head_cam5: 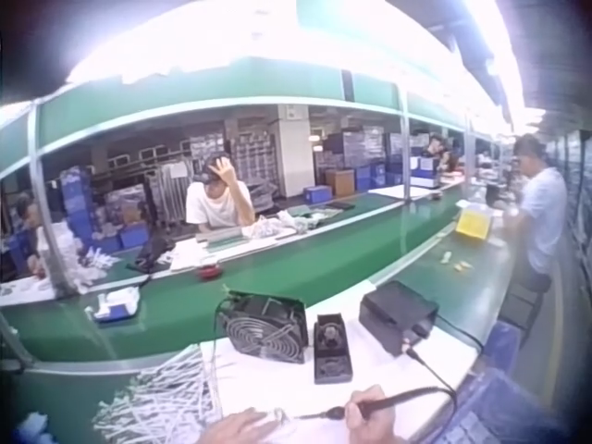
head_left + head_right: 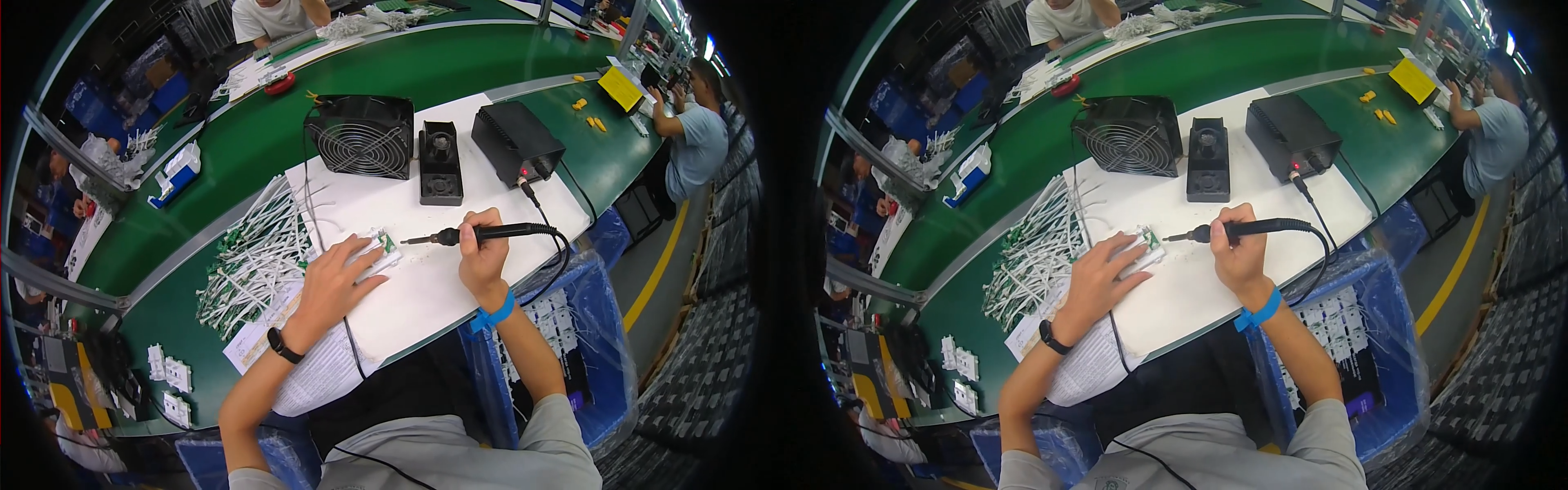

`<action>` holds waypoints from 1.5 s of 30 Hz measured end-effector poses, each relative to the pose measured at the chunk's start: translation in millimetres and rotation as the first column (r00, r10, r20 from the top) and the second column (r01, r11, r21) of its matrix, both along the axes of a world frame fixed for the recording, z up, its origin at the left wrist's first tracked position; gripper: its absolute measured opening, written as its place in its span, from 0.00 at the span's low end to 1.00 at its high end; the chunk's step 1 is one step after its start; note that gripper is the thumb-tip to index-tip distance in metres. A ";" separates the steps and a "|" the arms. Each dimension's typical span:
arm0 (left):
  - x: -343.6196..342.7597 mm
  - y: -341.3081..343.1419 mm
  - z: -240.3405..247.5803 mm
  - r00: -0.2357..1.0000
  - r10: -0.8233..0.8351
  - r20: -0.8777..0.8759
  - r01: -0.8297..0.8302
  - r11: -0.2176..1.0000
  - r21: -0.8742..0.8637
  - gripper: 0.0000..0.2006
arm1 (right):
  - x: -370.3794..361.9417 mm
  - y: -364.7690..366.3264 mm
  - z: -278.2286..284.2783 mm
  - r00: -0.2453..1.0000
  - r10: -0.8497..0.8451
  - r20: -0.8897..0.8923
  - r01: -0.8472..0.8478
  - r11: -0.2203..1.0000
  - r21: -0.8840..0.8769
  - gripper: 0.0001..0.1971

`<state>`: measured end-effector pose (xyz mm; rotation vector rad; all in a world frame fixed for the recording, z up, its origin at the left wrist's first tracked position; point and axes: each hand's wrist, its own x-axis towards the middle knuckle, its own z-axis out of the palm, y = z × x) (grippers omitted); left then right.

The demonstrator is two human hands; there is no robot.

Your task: The person assembles electrical components by inserting wired circuit boards into plastic housings by hand, soldering the joints with a soldering iron, and placing the completed parts onto the conveyor belt.

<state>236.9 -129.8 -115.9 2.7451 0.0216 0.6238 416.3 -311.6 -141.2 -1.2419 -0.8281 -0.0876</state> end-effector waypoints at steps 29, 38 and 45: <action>11.3 -48.7 -16.2 0.977 0.195 0.091 -0.179 0.971 -0.158 0.26 | -13.9 22.5 8.8 0.953 -0.154 0.261 0.194 0.972 -0.136 0.07; 12.3 -48.9 -14.0 0.979 0.190 0.077 -0.179 0.975 -0.128 0.26 | -14.3 22.0 8.7 0.963 -0.135 0.235 0.170 0.976 -0.134 0.07; 11.9 -48.9 -13.5 0.979 0.190 0.073 -0.180 0.976 -0.122 0.26 | -14.9 21.8 8.1 0.963 -0.130 0.236 0.167 0.976 -0.143 0.07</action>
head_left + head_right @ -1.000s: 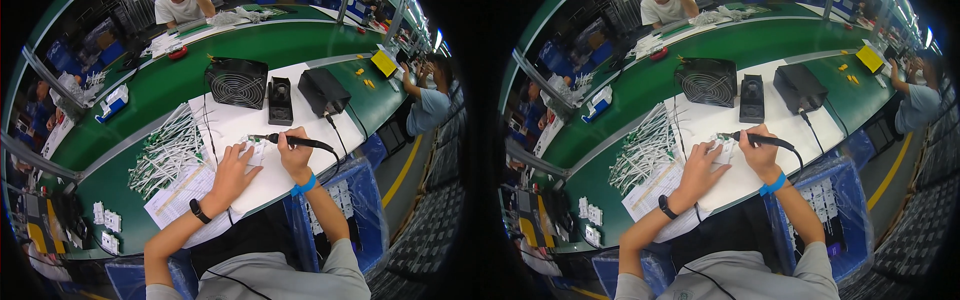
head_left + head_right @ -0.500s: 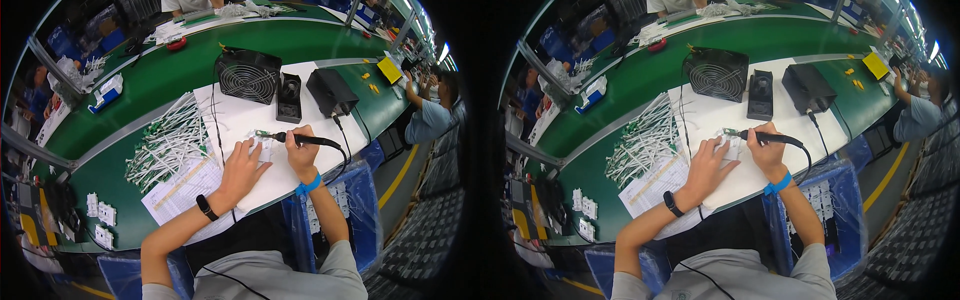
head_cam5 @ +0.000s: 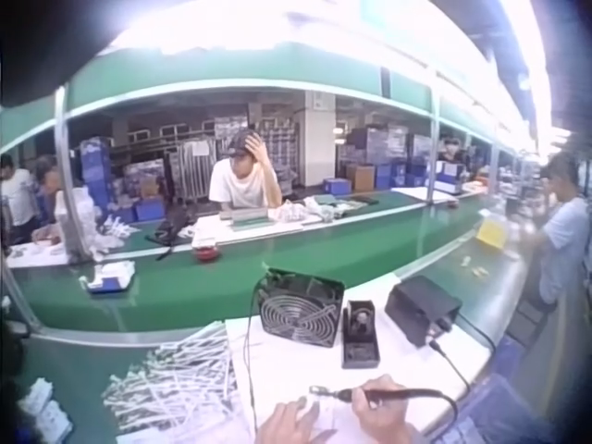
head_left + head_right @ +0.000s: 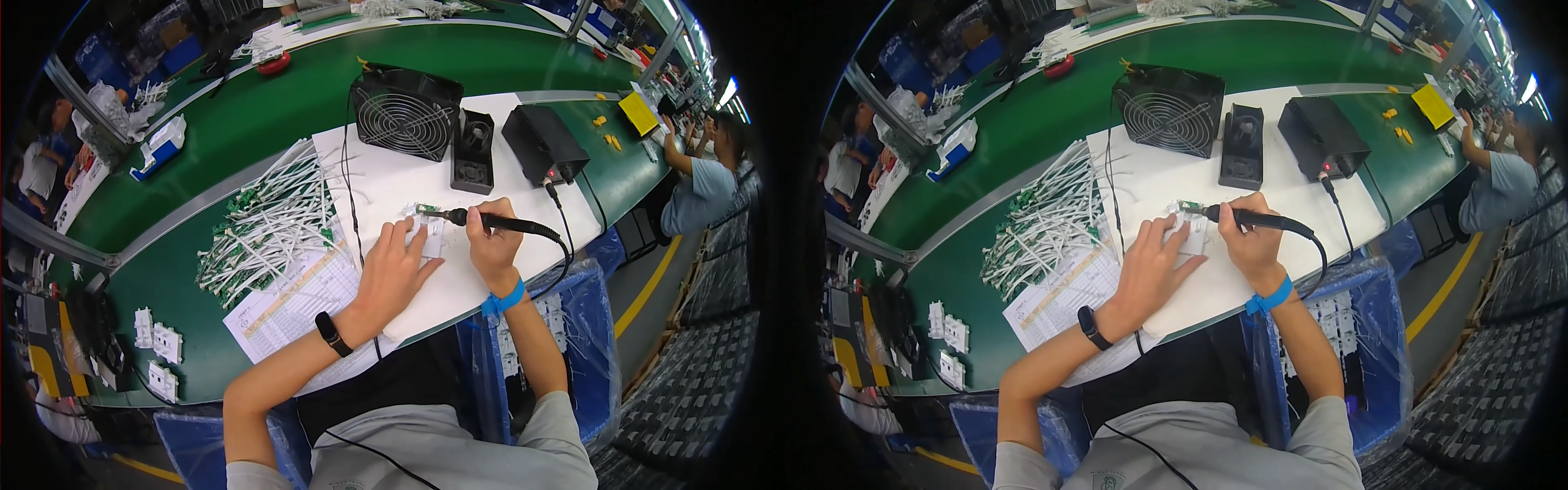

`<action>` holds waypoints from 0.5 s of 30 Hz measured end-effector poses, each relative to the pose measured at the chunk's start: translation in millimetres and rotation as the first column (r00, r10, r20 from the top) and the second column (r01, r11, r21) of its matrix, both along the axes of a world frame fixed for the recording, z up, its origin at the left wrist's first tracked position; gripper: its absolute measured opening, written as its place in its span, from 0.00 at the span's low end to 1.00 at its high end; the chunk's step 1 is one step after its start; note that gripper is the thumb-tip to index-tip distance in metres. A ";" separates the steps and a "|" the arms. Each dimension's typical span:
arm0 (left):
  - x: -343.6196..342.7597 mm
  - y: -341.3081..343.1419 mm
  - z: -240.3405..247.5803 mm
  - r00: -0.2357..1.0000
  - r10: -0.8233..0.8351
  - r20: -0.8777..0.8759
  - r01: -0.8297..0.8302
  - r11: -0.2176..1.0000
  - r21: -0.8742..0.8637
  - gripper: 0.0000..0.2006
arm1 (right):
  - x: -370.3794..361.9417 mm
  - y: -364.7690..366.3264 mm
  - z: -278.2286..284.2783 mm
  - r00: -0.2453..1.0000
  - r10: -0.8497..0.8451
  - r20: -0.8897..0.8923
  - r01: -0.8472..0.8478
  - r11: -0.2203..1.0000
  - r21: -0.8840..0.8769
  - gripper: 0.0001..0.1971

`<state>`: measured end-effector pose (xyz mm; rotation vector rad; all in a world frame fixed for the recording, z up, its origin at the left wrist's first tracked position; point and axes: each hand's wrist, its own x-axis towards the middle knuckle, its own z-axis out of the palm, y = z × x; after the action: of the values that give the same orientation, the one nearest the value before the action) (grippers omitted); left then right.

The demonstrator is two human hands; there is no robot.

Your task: The person assembles electrical components by inserting wired circuit boards into plastic housings by hand, soldering the joints with a soldering iron, and placing the completed parts onto the conveyor belt.

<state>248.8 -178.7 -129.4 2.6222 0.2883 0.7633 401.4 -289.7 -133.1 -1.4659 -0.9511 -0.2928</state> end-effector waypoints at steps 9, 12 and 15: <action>0.6 0.1 0.0 1.000 -0.007 -0.006 0.007 1.000 -0.009 0.26 | 4.0 -5.2 -7.5 0.999 0.006 -0.047 -0.004 0.999 0.048 0.07; 0.1 -0.4 -0.4 1.000 -0.003 -0.009 0.003 1.000 -0.011 0.26 | 2.0 -6.7 -4.4 0.988 0.049 -0.144 -0.027 0.988 0.149 0.07; -0.3 -0.4 0.3 1.000 -0.008 -0.009 0.007 1.000 -0.011 0.26 | 3.5 -6.6 -0.7 0.983 0.088 -0.162 -0.055 0.979 0.198 0.07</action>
<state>248.6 -179.1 -129.1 2.6158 0.2843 0.7452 404.9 -296.3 -133.8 -1.2550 -0.8129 -0.1977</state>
